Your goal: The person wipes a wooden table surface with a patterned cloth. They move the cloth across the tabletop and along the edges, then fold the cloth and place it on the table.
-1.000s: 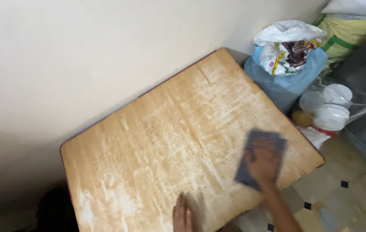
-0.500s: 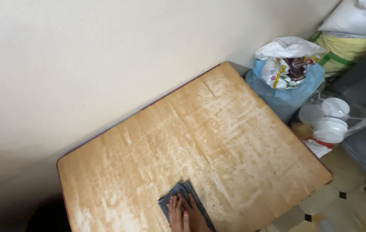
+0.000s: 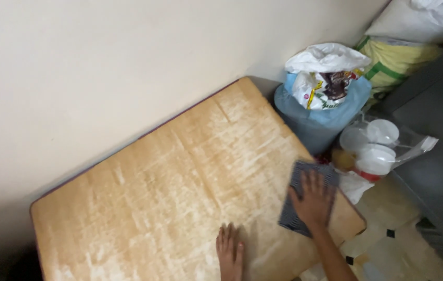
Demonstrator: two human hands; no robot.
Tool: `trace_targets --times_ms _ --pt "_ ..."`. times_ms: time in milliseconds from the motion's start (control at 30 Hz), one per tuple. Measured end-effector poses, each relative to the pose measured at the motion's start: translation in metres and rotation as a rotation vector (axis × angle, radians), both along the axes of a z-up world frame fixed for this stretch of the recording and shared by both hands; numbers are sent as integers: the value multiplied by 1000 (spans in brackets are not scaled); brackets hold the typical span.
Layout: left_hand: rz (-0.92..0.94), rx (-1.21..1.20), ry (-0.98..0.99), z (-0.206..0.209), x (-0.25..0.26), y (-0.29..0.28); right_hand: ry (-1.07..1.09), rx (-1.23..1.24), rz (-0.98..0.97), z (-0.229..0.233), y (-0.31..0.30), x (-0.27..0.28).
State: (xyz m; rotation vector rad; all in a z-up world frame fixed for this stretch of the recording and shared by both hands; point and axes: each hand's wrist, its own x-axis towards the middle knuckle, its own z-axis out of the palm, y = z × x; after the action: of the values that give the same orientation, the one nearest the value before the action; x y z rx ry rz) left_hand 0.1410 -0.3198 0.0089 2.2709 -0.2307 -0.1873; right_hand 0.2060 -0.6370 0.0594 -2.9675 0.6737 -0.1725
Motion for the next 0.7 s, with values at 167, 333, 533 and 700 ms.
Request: trace_targets --times_ms 167,333,533,700 --pt "-36 64 70 4 32 -70 -130 14 22 -2 -29 -79" --pt "-91 201 129 -9 60 -96 372 43 50 -1 -31 -60" --pt "-69 252 236 -4 85 -98 92 123 324 15 -28 72" --pt "78 17 373 10 86 -115 -65 138 412 9 -12 167"
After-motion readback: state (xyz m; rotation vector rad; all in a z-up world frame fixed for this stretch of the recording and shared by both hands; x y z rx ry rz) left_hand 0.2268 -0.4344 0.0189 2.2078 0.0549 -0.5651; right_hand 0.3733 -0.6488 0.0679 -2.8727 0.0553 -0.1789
